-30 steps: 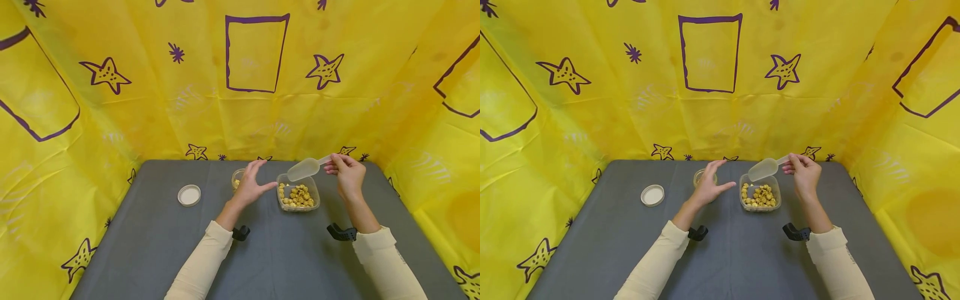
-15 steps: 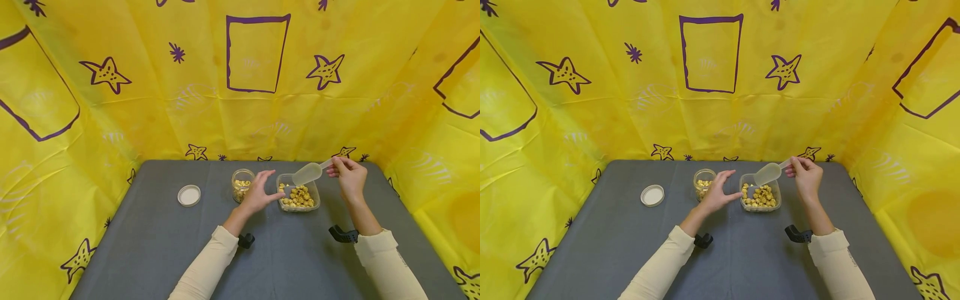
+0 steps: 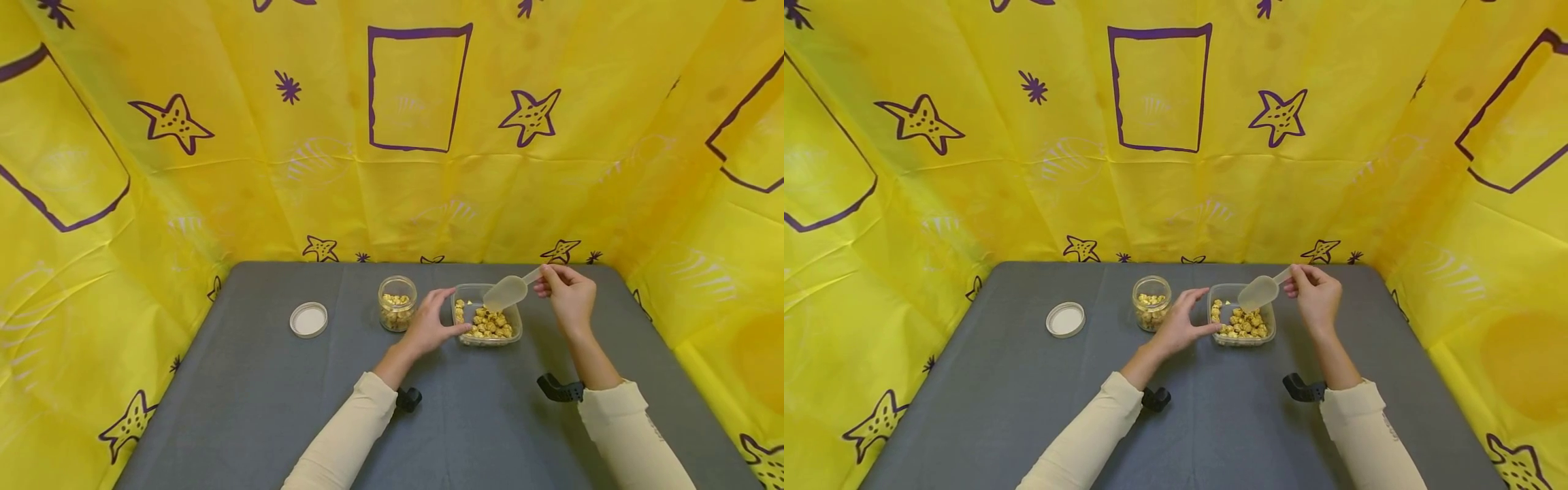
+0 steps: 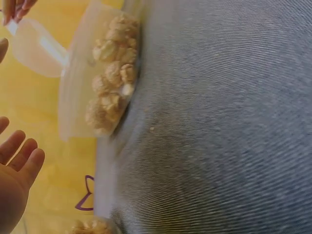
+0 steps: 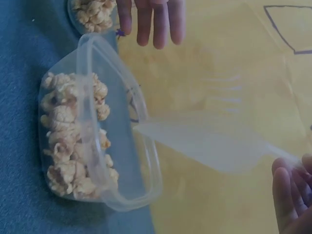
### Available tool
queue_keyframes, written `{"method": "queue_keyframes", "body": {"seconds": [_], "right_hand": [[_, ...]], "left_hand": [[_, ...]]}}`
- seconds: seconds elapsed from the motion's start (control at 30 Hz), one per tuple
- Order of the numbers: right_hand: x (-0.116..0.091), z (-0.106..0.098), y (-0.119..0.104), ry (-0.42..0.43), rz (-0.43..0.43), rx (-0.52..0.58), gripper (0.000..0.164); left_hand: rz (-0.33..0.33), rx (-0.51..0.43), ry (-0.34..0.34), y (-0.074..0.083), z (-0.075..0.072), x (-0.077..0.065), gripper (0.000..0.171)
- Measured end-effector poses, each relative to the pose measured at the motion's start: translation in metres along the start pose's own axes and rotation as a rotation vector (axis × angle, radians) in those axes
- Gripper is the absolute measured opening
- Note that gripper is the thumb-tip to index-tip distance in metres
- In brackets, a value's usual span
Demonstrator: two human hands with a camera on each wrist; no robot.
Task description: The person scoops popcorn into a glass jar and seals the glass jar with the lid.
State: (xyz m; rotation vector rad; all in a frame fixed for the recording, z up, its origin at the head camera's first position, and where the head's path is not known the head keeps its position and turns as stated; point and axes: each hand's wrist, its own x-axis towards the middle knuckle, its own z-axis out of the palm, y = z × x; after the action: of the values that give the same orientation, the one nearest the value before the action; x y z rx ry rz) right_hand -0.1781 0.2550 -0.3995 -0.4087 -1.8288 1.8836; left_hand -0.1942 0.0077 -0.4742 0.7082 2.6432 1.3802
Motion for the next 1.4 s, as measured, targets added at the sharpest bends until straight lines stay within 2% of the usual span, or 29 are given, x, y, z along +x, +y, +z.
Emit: {"method": "queue_keyframes", "body": {"seconds": [0.13, 0.23, 0.53, 0.8, 1.07, 1.27, 1.4], "right_hand": [[-0.008, 0.002, -0.006, -0.022, -0.014, -0.085, 0.027], [-0.011, 0.002, -0.007, -0.031, -0.045, -0.128, 0.027], [-0.001, -0.003, 0.019, -0.054, -0.246, -0.316, 0.024], [-0.004, 0.0, 0.025, -0.102, -0.378, -0.434, 0.019], [0.0, -0.001, 0.025, -0.108, -0.325, -0.452, 0.022], [-0.002, 0.0, 0.021, -0.159, -0.307, -0.443, 0.024], [-0.011, 0.003, 0.013, -0.104, -0.307, -0.4, 0.021]], "left_hand": [[-0.02, -0.01, -0.02, -0.007, 0.005, -0.001, 0.081], [-0.028, -0.005, -0.028, -0.012, 0.009, -0.002, 0.081], [-0.066, 0.03, -0.049, -0.02, 0.019, -0.004, 0.083], [-0.079, 0.043, -0.077, -0.023, 0.022, -0.006, 0.085], [-0.073, 0.05, -0.073, -0.023, 0.023, -0.006, 0.084], [-0.091, 0.077, -0.064, -0.022, 0.024, -0.003, 0.084], [-0.095, 0.081, -0.074, -0.021, 0.025, -0.004, 0.084]]}}
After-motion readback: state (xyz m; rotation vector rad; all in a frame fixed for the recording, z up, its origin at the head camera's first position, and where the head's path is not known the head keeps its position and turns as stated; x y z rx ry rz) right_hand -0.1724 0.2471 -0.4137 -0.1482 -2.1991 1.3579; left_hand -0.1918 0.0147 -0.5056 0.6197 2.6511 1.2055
